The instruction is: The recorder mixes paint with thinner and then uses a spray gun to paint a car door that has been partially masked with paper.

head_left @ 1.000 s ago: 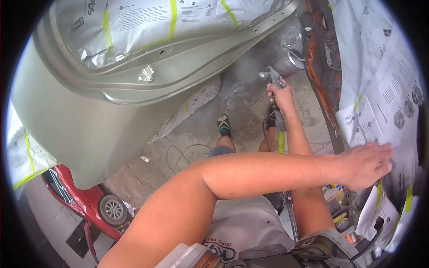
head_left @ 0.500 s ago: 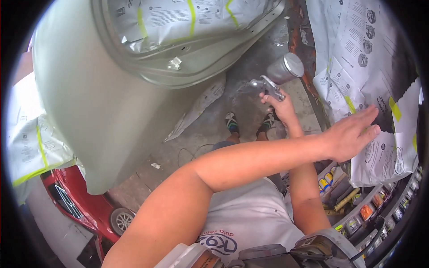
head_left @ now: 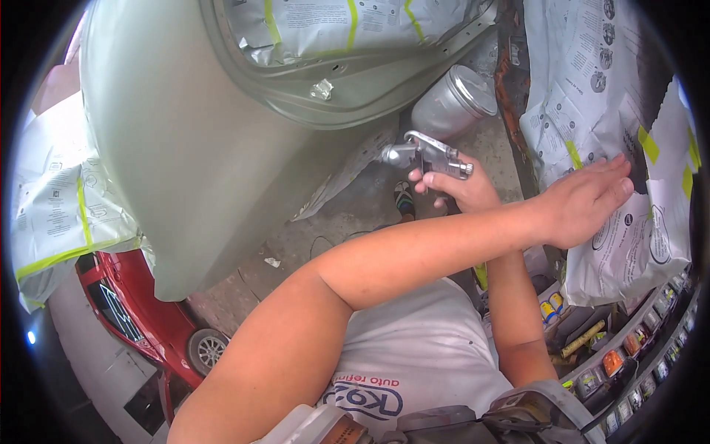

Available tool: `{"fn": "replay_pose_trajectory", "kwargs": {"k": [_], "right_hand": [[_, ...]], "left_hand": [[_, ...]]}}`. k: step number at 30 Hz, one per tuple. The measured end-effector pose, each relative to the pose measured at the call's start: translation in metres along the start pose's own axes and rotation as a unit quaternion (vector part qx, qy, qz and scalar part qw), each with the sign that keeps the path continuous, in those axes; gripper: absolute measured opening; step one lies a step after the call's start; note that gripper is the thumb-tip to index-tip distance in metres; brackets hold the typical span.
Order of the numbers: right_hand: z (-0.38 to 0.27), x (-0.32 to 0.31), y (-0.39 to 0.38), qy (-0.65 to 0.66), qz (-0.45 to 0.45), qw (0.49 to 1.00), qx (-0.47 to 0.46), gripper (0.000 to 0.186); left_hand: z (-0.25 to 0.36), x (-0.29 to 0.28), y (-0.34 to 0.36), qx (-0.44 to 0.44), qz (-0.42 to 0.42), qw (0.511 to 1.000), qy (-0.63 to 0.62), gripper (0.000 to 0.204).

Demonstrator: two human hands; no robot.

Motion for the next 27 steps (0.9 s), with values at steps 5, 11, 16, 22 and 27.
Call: {"fn": "replay_pose_trajectory", "kwargs": {"k": [5, 11, 16, 22, 27], "right_hand": [[-0.022, 0.008, 0.001, 0.041, -0.077, 0.996, -0.016, 0.048], [-0.017, 0.009, 0.012, -0.068, 0.075, 0.995, -0.009, 0.040], [-0.066, 0.027, 0.008, 0.024, 0.016, 0.999, -0.036, 0.034], [-0.124, 0.050, 0.015, 0.122, -0.126, 0.964, -0.198, 0.024], [-0.062, 0.026, 0.051, -0.039, -0.055, 0.995, -0.076, 0.038]], "left_hand": [[0.025, -0.008, 0.010, -0.084, 0.066, 0.994, 0.022, 0.054], [0.026, -0.005, 0.019, -0.057, 0.083, 0.994, 0.050, 0.056], [0.022, 0.010, 0.023, -0.147, 0.094, 0.984, 0.037, 0.070], [0.025, 0.020, 0.027, -0.203, 0.152, 0.966, 0.051, 0.083], [0.020, 0.016, 0.025, -0.239, 0.133, 0.962, -0.004, 0.087]]}}
Point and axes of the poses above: each hand's wrist, its own y-axis towards the middle knuckle, its own x-axis out of the palm, z = x × y, the point moved 4 cm from there along y, towards the middle knuckle, and after that the axes turned 6 degrees about -y, right-handed, at the moved point
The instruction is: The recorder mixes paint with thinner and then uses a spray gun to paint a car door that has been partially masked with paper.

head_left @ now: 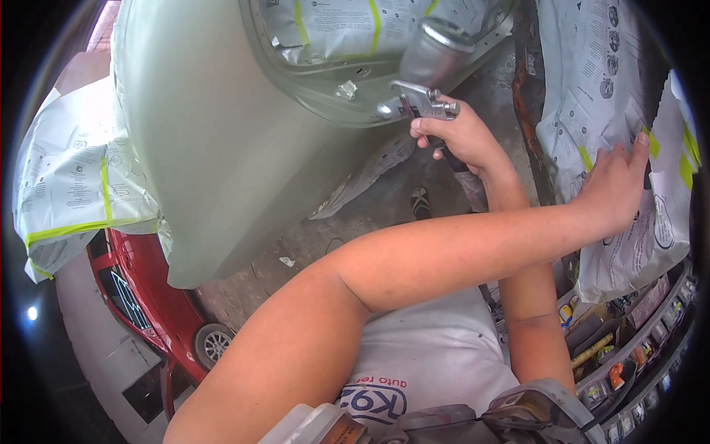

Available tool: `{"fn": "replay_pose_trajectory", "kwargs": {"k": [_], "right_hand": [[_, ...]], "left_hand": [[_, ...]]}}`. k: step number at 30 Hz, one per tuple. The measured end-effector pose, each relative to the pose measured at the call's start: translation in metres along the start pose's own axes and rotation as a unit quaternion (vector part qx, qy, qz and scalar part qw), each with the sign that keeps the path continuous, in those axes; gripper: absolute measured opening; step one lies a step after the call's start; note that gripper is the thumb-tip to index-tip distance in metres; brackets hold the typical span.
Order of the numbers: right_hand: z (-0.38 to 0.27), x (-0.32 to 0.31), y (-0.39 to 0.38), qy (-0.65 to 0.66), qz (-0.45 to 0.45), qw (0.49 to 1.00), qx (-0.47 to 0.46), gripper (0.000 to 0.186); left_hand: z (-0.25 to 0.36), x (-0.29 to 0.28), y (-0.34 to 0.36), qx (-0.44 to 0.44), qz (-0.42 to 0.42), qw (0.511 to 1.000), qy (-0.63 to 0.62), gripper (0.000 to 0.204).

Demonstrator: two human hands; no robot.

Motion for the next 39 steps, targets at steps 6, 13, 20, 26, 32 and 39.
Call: {"fn": "replay_pose_trajectory", "kwargs": {"k": [6, 13, 20, 26, 32, 39], "right_hand": [[0.094, -0.037, 0.026, -0.087, 0.115, 0.985, 0.098, 0.046], [0.190, -0.124, 0.016, -0.309, 0.362, 0.880, 0.013, 0.059], [0.136, -0.074, -0.033, -0.047, 0.227, 0.968, 0.095, 0.034], [0.076, -0.032, -0.077, 0.011, 0.103, 0.991, 0.089, 0.039], [0.027, 0.001, -0.056, 0.025, 0.045, 0.999, -0.006, 0.047], [0.014, 0.023, -0.042, 0.006, 0.036, 0.999, -0.040, 0.052]], "left_hand": [[-0.003, -0.003, 0.001, 0.030, 0.038, 0.999, -0.013, 0.082], [-0.010, 0.011, 0.002, 0.027, 0.013, 0.998, -0.053, 0.078], [-0.003, -0.020, -0.015, 0.075, -0.002, 0.997, -0.036, 0.076], [0.002, -0.015, -0.025, 0.154, -0.039, 0.987, -0.027, 0.077], [0.004, -0.013, -0.025, 0.139, -0.044, 0.989, -0.024, 0.076], [0.009, -0.009, -0.031, 0.155, -0.057, 0.986, -0.009, 0.072]]}}
Point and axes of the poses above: each hand's wrist, its own y-axis towards the middle knuckle, its own x-axis out of the palm, z = x × y, the point moved 4 cm from there along y, towards the middle knuckle, and after that the axes turned 6 degrees about -y, right-handed, at the moved point
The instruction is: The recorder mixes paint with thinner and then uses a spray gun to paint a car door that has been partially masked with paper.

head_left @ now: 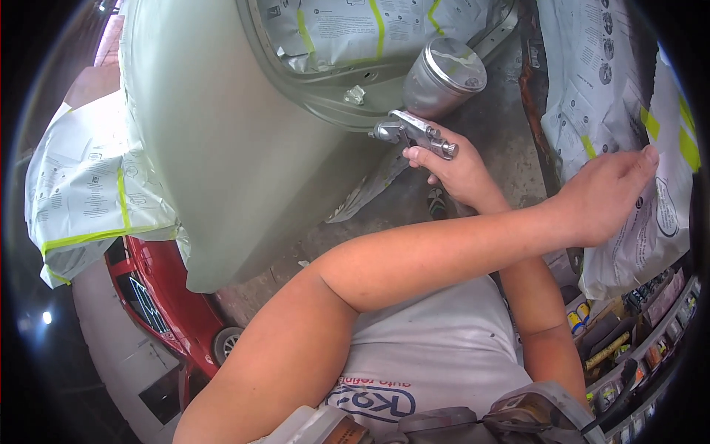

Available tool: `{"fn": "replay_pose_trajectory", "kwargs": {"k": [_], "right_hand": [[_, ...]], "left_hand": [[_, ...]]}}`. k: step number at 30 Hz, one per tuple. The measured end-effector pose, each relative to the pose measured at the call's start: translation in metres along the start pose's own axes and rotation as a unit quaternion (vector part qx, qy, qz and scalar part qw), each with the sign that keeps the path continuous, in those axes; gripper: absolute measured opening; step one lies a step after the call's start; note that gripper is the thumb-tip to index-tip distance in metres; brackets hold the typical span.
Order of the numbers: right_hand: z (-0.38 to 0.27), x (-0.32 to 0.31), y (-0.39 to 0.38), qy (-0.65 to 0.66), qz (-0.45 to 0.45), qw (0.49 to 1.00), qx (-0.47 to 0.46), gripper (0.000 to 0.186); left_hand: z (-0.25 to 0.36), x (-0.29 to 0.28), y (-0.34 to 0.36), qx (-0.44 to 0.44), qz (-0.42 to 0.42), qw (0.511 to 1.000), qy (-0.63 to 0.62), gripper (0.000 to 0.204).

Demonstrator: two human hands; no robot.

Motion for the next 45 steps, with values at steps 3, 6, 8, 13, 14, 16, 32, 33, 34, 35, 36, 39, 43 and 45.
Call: {"fn": "replay_pose_trajectory", "kwargs": {"k": [3, 6, 8, 13, 14, 16, 32, 33, 34, 35, 36, 39, 43, 45], "right_hand": [[-0.001, 0.008, -0.005, 0.009, -0.012, 1.000, 0.021, 0.054], [0.006, 0.007, -0.012, 0.003, -0.015, 0.999, 0.038, 0.055], [0.010, 0.007, -0.021, -0.003, -0.007, 0.999, 0.044, 0.055], [0.015, 0.032, -0.031, -0.015, 0.012, 0.998, 0.058, 0.053], [0.017, 0.036, -0.033, -0.018, 0.014, 0.998, 0.061, 0.053], [0.022, 0.037, -0.034, -0.022, 0.020, 0.997, 0.068, 0.052], [0.079, -0.002, -0.042, -0.044, 0.085, 0.988, 0.124, 0.047], [0.084, -0.006, -0.049, -0.045, 0.089, 0.987, 0.128, 0.047], [0.086, -0.010, -0.050, -0.048, 0.093, 0.986, 0.133, 0.047], [0.090, -0.012, -0.051, -0.050, 0.098, 0.984, 0.137, 0.046], [0.093, -0.013, -0.055, -0.052, 0.102, 0.983, 0.142, 0.046], [0.103, -0.016, -0.055, -0.058, 0.116, 0.979, 0.156, 0.045], [0.111, -0.017, -0.058, -0.065, 0.142, 0.972, 0.176, 0.044], [0.117, -0.023, -0.054, -0.070, 0.150, 0.969, 0.183, 0.043]], "left_hand": [[0.001, -0.006, 0.001, -0.020, -0.003, 1.000, 0.007, 0.070], [0.000, 0.001, 0.000, 0.020, 0.014, 0.999, -0.021, 0.068], [0.000, 0.005, -0.002, 0.031, 0.026, 0.999, -0.020, 0.068], [-0.008, 0.011, -0.005, 0.025, 0.037, 0.997, -0.060, 0.073], [-0.010, 0.012, -0.004, 0.022, 0.036, 0.997, -0.070, 0.075], [-0.012, 0.012, -0.003, 0.018, 0.036, 0.996, -0.079, 0.077], [-0.015, 0.011, 0.000, -0.025, 0.009, 0.999, -0.036, 0.080], [-0.015, 0.011, 0.000, -0.014, 0.013, 0.999, -0.042, 0.079], [-0.015, 0.011, 0.000, -0.015, 0.013, 0.999, -0.044, 0.079], [-0.015, 0.011, 0.000, -0.013, 0.015, 0.999, -0.043, 0.078], [-0.015, 0.011, 0.000, -0.011, 0.018, 0.999, -0.042, 0.078], [-0.015, 0.011, 0.000, -0.007, 0.023, 0.999, -0.040, 0.076], [-0.009, 0.007, -0.001, -0.065, -0.022, 0.997, -0.022, 0.073], [-0.006, 0.008, -0.001, -0.039, -0.041, 0.996, -0.065, 0.072]]}}
Point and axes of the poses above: each hand's wrist, its own y-axis towards the middle knuckle, its own x-axis out of the palm, z = x × y, the point moved 4 cm from there along y, towards the middle knuckle, and after that the axes turned 6 degrees about -y, right-handed, at the moved point
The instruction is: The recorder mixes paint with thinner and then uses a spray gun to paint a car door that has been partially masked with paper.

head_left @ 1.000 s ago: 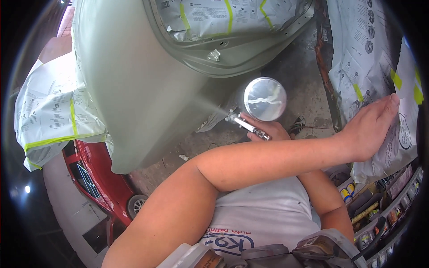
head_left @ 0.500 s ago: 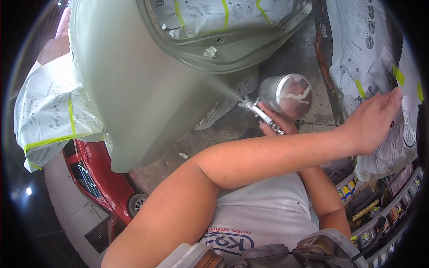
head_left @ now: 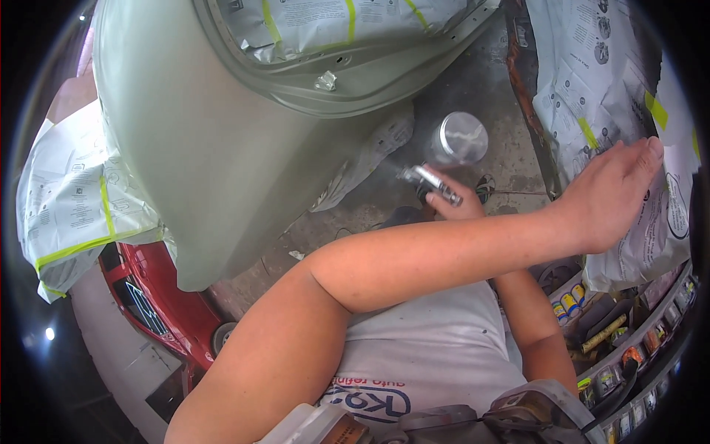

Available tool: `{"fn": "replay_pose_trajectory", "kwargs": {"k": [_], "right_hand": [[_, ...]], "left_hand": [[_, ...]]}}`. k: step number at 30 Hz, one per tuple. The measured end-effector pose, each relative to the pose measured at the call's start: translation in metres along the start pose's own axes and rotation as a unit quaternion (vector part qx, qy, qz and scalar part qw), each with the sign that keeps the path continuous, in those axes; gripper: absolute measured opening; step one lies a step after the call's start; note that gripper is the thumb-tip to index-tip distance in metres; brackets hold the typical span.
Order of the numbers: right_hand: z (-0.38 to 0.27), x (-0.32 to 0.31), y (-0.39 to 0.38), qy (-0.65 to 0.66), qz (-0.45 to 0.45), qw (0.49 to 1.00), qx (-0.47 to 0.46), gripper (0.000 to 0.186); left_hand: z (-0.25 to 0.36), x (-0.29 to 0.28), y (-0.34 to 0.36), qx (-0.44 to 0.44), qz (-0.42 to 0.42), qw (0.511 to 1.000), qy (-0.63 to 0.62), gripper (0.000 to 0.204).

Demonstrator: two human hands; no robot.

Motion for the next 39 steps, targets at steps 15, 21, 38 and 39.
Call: {"fn": "replay_pose_trajectory", "kwargs": {"k": [15, 21, 38, 39], "right_hand": [[-0.065, -0.046, 0.011, 0.108, -0.104, 0.988, -0.038, 0.033], [-0.137, -0.028, 0.003, 0.117, -0.166, 0.971, -0.127, 0.033], [-0.200, -0.005, 0.033, 0.040, -0.193, 0.969, -0.147, 0.020], [-0.200, -0.004, 0.036, 0.039, -0.198, 0.969, -0.144, 0.020]], "left_hand": [[-0.005, 0.000, 0.000, -0.034, -0.010, 0.999, 0.024, 0.077], [-0.005, 0.002, -0.001, -0.036, 0.012, 0.998, 0.050, 0.078], [-0.001, 0.008, 0.000, -0.067, 0.008, 0.997, 0.040, 0.080], [-0.001, 0.004, 0.001, -0.069, 0.006, 0.997, 0.037, 0.079]]}}
Point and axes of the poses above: each hand's wrist, its own y-axis towards the middle knuckle, its own x-axis out of the palm, z = x × y, the point moved 4 cm from there along y, towards the middle knuckle, and after that the axes turned 6 degrees about -y, right-handed, at the moved point
